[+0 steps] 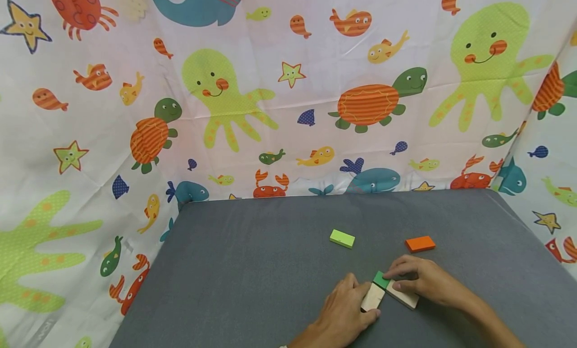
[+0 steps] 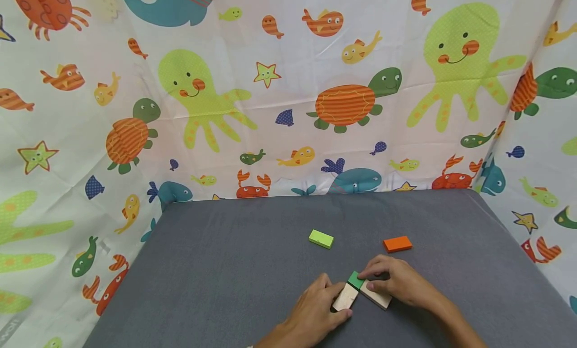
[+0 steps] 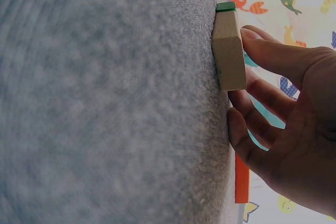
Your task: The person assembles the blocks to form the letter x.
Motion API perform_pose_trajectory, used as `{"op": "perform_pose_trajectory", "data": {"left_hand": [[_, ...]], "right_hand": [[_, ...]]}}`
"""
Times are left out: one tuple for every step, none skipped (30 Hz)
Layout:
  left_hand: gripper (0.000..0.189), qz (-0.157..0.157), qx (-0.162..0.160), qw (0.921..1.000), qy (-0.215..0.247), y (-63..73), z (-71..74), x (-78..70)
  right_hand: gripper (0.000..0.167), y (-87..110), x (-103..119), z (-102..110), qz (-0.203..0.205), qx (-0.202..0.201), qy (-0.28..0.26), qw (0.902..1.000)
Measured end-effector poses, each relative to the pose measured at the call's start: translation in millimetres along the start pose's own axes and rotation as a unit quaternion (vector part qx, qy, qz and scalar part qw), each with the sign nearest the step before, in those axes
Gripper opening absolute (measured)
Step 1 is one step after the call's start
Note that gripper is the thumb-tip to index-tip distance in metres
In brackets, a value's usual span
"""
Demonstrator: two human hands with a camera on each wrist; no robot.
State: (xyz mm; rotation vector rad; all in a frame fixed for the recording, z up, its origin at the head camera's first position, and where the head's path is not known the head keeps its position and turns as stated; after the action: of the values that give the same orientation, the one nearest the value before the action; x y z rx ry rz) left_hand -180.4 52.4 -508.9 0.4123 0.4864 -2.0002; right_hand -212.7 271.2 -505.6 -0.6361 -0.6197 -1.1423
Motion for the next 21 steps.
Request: {"op": "perform_pose_trajectory", "data": {"left_hand": [[0.057,0.001,-0.003,1.0,-0.001,0.1,-0.2,-0.1],[0.056,0.001,-0.007,1.0,-0.001,0.2,-0.2,-0.3],[0.055,0.0,-0.012,0.9999,-0.002,0.2,-0.3,-0.5],[0.054,0.0,-0.015,0.9999,-0.002,0.3,-0.4,-0.5],[0.053,0.0,-0.018,0.9998,-0.002,0.2,-0.4,-0.5],[0.052,0.0,-0.02,0.9998,-0.002,0.1,-0.5,-0.4],[0.052,0.0,-0.021,0.9998,-0.002,0.0,-0.8,-0.5],[0.051,0.001,-0.021,0.9998,-0.002,-0.2,-1.1,-0.7],[0.051,0.003,-0.018,0.9998,-0.002,-0.4,-1.3,-0.7],[0.052,0.006,-0.015,0.9999,-0.002,-0.6,-1.6,-0.7],[0.052,0.009,-0.011,0.9999,-0.001,-1.0,-1.7,-0.6],[0.052,0.01,-0.009,0.9999,0.0,-1.3,-1.9,-0.7],[0.052,0.011,-0.007,0.9999,-0.001,-1.5,-2.0,-0.7],[0.052,0.012,-0.005,0.9999,-0.001,-1.8,-2.1,-0.6],[0.052,0.012,-0.004,0.9999,-0.001,-2.0,-2.3,-0.6],[0.052,0.011,-0.004,0.9999,-0.001,-2.3,-2.5,-0.4],[0.053,0.009,-0.004,0.9999,-0.002,-2.5,-2.7,-0.4],[0.053,0.008,-0.003,1.0,-0.004,-2.6,-2.9,-0.3],[0.053,0.007,-0.003,1.0,-0.005,-2.8,-3.2,-0.3],[0.054,0.007,-0.002,1.0,-0.005,-3.1,-3.5,-0.3],[0.055,0.008,-0.001,0.9999,-0.006,-3.3,-3.8,-0.3]], "right_hand": [[0.02,-0.2,0.1,-0.3,0.003,0.0,-0.001,1.0],[0.021,-0.3,0.1,-0.5,0.008,-0.002,-0.001,1.0],[0.021,-0.3,0.0,-0.6,0.012,-0.003,0.0,0.9999],[0.021,-0.3,-0.1,-0.7,0.014,-0.004,-0.002,0.9999],[0.021,-0.3,-0.1,-0.7,0.017,-0.005,-0.002,0.9998],[0.021,-0.3,-0.2,-0.8,0.018,-0.006,-0.005,0.9998],[0.021,0.0,-0.3,-0.4,0.019,-0.007,-0.005,0.9998],[0.021,0.0,-0.4,-0.3,0.02,-0.007,-0.005,0.9998],[0.021,0.0,-0.3,-0.1,0.02,-0.006,-0.005,0.9998],[0.021,-0.1,-0.1,0.0,0.02,-0.005,-0.005,0.9998],[0.021,-0.2,0.1,0.1,0.019,-0.005,-0.005,0.9998],[0.021,-0.2,0.2,0.2,0.019,-0.004,-0.005,0.9998],[0.02,-0.3,0.3,0.3,0.018,-0.004,-0.004,0.9998],[0.02,-0.4,0.3,0.3,0.017,-0.004,-0.003,0.9998],[0.02,-0.3,0.3,0.4,0.017,-0.004,-0.002,0.9999],[0.021,-0.2,0.2,0.3,0.016,-0.004,-0.002,0.9999],[0.021,-0.1,0.0,0.2,0.015,-0.004,-0.001,0.9999],[0.021,0.0,-0.2,0.2,0.015,-0.004,-0.002,0.9999],[0.021,0.0,-0.3,0.1,0.014,-0.005,-0.001,0.9999],[0.021,0.1,-0.3,0.1,0.015,-0.005,-0.002,0.9999],[0.02,0.2,-0.4,0.0,0.015,-0.006,-0.002,0.9999]]}}
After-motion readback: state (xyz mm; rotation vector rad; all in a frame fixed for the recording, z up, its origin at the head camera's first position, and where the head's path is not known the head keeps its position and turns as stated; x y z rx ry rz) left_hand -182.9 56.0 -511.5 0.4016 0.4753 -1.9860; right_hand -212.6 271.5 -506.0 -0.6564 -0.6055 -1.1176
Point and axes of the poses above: each hand's wrist, its own y-axis away from the middle knuckle, its own z-axis out of the back of the hand, x = y × z, the point moved 4 cm from there along -y, towards the middle knuckle, and after that the axes turned 14 degrees about -x, right-handed, at the moved point
